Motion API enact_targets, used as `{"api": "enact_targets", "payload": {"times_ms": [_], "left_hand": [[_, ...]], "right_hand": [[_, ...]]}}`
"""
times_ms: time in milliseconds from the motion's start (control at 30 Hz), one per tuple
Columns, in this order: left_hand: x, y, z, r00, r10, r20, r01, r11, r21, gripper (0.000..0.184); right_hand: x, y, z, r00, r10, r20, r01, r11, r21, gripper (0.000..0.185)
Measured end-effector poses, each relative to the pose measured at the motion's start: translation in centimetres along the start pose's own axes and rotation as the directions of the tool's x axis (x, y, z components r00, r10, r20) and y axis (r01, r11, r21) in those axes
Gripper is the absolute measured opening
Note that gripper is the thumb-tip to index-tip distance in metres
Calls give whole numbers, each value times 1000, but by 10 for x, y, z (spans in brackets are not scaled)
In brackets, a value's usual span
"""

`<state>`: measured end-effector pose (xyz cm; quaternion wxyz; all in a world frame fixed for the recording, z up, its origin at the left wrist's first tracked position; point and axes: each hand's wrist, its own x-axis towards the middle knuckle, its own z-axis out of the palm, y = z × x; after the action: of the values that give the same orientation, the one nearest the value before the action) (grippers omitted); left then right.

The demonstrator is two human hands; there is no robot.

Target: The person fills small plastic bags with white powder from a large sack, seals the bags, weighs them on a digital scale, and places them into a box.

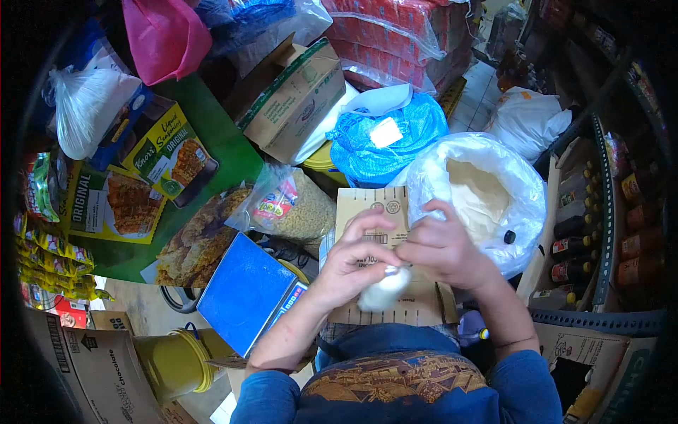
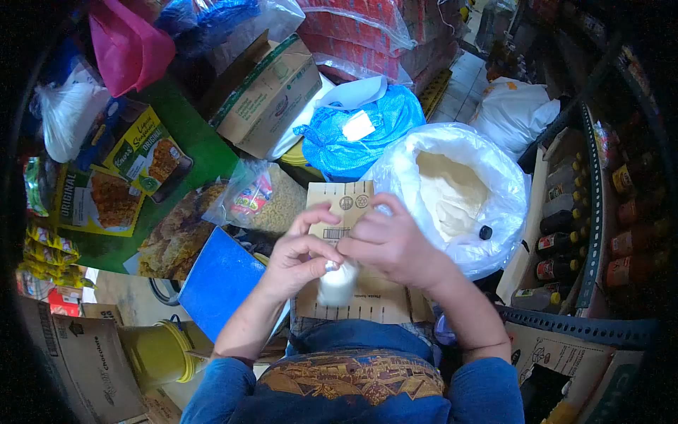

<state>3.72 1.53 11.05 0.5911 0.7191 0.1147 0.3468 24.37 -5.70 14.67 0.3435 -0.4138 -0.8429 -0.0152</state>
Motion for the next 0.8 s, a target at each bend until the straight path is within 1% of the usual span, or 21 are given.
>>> {"api": "enact_targets", "payload": {"times_ms": [33,67,100,133,167,233,267,300,333,367,433,467,533,567,600,633,667,700,733,767,800], "left_hand": [[-15,-18,2,993,-85,-78,83,996,-31,16],[-28,-36,5,993,-87,-77,85,996,-30,16],[-39,-53,9,940,-246,-235,193,955,-225,17],[-46,-65,11,837,-418,-353,255,869,-425,18],[-53,-75,12,834,-422,-355,258,868,-425,18],[-55,-79,12,792,-373,-484,261,923,-284,16],[-58,-79,9,791,-372,-485,260,923,-284,16],[-55,-66,4,863,-170,-475,299,931,211,15],[-52,-57,2,932,1,-362,253,714,653,15],[-49,-53,4,932,1,-362,252,716,651,15],[-45,-48,7,952,76,-296,211,537,817,14],[-45,-49,9,952,77,-297,211,537,817,14],[-45,-59,14,935,111,-337,227,541,810,13],[-46,-68,16,934,113,-338,228,540,810,13],[-46,-76,18,866,48,-497,270,793,547,12],[-48,-83,22,786,-72,-613,252,944,211,10],[-52,-90,27,763,-158,-627,187,982,-19,9],[-53,-91,32,763,-158,-627,188,982,-19,9],[-53,-91,35,684,-326,-653,103,929,-356,11],[-54,-91,37,617,-495,-612,-22,767,-641,13],[-54,-84,36,605,-525,-598,-15,743,-669,17]], "right_hand": [[-12,4,22,999,30,33,-30,999,-12,9],[-22,7,46,999,32,32,-31,999,-11,9],[-29,9,70,993,114,-18,-114,993,29,8],[-32,8,86,978,198,-64,-193,978,75,6],[-35,8,97,978,199,-63,-194,978,79,6],[-33,6,108,917,399,-7,-393,905,164,5],[-33,5,109,917,398,-6,-391,905,164,5],[-32,2,106,797,586,143,-586,694,418,7],[-31,0,105,641,689,338,-715,377,588,8],[-33,0,108,640,690,338,-717,378,586,8],[-36,-1,119,504,735,454,-619,-59,783,13],[-38,-2,122,505,734,454,-619,-58,783,13],[-36,-8,126,487,796,359,-584,-9,812,11],[-34,-12,127,489,795,359,-584,-7,812,11],[-31,-16,126,569,799,194,-609,250,753,11],[-28,-20,127,652,757,40,-601,485,635,13],[-28,-20,130,720,692,-51,-590,650,478,16],[-24,-21,131,720,692,-51,-590,650,479,16],[-19,-22,132,788,597,-149,-525,778,345,16],[-15,-23,133,847,480,-227,-444,875,194,16],[-13,-24,135,856,473,-211,-440,879,182,16]]}}
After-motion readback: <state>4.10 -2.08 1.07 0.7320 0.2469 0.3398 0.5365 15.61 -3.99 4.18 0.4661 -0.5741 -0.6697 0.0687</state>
